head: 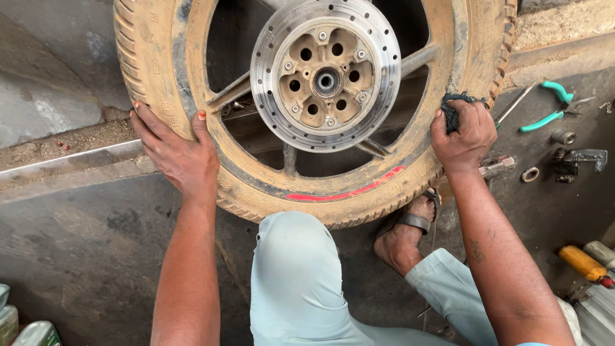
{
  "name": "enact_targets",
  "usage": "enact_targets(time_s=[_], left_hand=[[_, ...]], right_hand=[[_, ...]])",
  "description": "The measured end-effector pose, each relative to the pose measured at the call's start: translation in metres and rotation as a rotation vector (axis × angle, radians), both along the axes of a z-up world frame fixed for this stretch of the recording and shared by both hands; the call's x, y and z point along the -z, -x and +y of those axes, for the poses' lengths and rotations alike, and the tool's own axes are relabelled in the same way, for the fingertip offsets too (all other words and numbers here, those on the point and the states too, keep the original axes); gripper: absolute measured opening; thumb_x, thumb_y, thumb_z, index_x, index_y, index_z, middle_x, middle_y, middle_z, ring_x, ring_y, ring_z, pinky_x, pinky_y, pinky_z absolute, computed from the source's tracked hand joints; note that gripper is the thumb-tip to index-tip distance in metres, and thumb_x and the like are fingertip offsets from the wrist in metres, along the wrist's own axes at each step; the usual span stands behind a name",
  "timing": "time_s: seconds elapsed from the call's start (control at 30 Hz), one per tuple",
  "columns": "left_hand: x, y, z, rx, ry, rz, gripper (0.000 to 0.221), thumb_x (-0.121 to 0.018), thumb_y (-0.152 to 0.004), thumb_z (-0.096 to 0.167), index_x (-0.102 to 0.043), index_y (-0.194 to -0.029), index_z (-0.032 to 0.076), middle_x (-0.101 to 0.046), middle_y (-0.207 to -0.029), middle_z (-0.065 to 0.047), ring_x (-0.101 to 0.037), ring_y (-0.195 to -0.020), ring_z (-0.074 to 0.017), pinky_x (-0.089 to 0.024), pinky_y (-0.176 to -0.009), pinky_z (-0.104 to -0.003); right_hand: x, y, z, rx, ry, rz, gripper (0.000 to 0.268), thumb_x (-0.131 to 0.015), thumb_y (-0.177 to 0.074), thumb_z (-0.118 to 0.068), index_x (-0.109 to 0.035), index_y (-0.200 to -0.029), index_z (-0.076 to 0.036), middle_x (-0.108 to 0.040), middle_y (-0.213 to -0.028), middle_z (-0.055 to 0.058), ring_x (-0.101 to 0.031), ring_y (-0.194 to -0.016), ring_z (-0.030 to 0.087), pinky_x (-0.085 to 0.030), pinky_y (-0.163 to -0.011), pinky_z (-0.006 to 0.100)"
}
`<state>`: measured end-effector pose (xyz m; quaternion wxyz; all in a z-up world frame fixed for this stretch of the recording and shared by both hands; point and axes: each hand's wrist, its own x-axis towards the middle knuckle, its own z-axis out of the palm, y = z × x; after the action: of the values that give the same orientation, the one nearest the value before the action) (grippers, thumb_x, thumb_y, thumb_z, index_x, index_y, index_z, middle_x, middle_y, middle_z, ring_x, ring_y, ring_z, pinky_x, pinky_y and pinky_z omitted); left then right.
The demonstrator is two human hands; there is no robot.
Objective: The person wipes the central hub of a motorcycle wheel with a cloth and then uses a hammer and a metal punch to strike the assembly components.
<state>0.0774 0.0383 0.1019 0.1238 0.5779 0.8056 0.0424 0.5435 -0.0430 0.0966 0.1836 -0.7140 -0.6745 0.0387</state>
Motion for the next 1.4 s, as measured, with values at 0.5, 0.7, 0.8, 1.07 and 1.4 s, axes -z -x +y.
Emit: enact_targets(time_s=[0.5, 0.7, 0.8, 1.07, 1.4], left_hand=[[0.010, 0.009, -0.009, 0.059, -0.012, 0.007, 0.091, -0.038, -0.116, 0.071, -0.012, -0.167, 0.000, -0.024, -0.163, -0.035, -0.039, -0.152, -0.0531, -0.043, -0.121, -0.063], [0.019, 0.011, -0.012, 0.093, -0.039, 0.064, 0.088, -0.036, -0.117, 0.068, -0.012, -0.166, -0.001, -0.025, -0.162, -0.035, -0.038, -0.152, -0.0516, -0.043, -0.124, -0.063], [0.014, 0.011, -0.010, 0.094, -0.045, 0.040, 0.089, -0.036, -0.116, 0.069, -0.013, -0.165, -0.002, -0.025, -0.162, -0.035, -0.038, -0.154, -0.0526, -0.043, -0.123, -0.063], [0.008, 0.005, -0.003, 0.073, -0.021, 0.048, 0.091, -0.038, -0.117, 0.071, -0.015, -0.165, -0.002, -0.026, -0.165, -0.034, -0.039, -0.153, -0.0530, -0.043, -0.120, -0.063], [0.010, 0.007, -0.003, 0.071, 0.006, 0.048, 0.092, -0.038, -0.116, 0.072, -0.013, -0.167, -0.001, -0.025, -0.165, -0.034, -0.039, -0.153, -0.0532, -0.044, -0.119, -0.063]], right_hand=[[0.002, -0.001, 0.001, -0.001, 0.008, -0.002, 0.018, -0.079, -0.095, -0.009, -0.066, -0.105, -0.003, -0.062, -0.099, 0.014, -0.063, -0.090, 0.038, -0.051, -0.079, 0.049], [0.001, -0.003, 0.000, 0.007, 0.017, 0.031, 0.021, -0.080, -0.094, -0.009, -0.067, -0.110, -0.004, -0.063, -0.099, 0.014, -0.064, -0.090, 0.038, -0.051, -0.079, 0.048], [0.001, -0.003, 0.002, -0.014, 0.003, 0.022, 0.022, -0.080, -0.093, -0.008, -0.067, -0.111, -0.004, -0.064, -0.099, 0.014, -0.063, -0.089, 0.038, -0.051, -0.078, 0.048], [0.002, -0.005, 0.002, -0.015, 0.007, 0.026, 0.022, -0.080, -0.093, -0.010, -0.067, -0.110, -0.004, -0.064, -0.098, 0.014, -0.063, -0.089, 0.038, -0.051, -0.078, 0.048], [0.005, -0.007, -0.001, 0.003, 0.042, 0.017, 0.017, -0.079, -0.095, -0.010, -0.066, -0.104, -0.004, -0.062, -0.096, 0.013, -0.063, -0.087, 0.035, -0.050, -0.075, 0.047]])
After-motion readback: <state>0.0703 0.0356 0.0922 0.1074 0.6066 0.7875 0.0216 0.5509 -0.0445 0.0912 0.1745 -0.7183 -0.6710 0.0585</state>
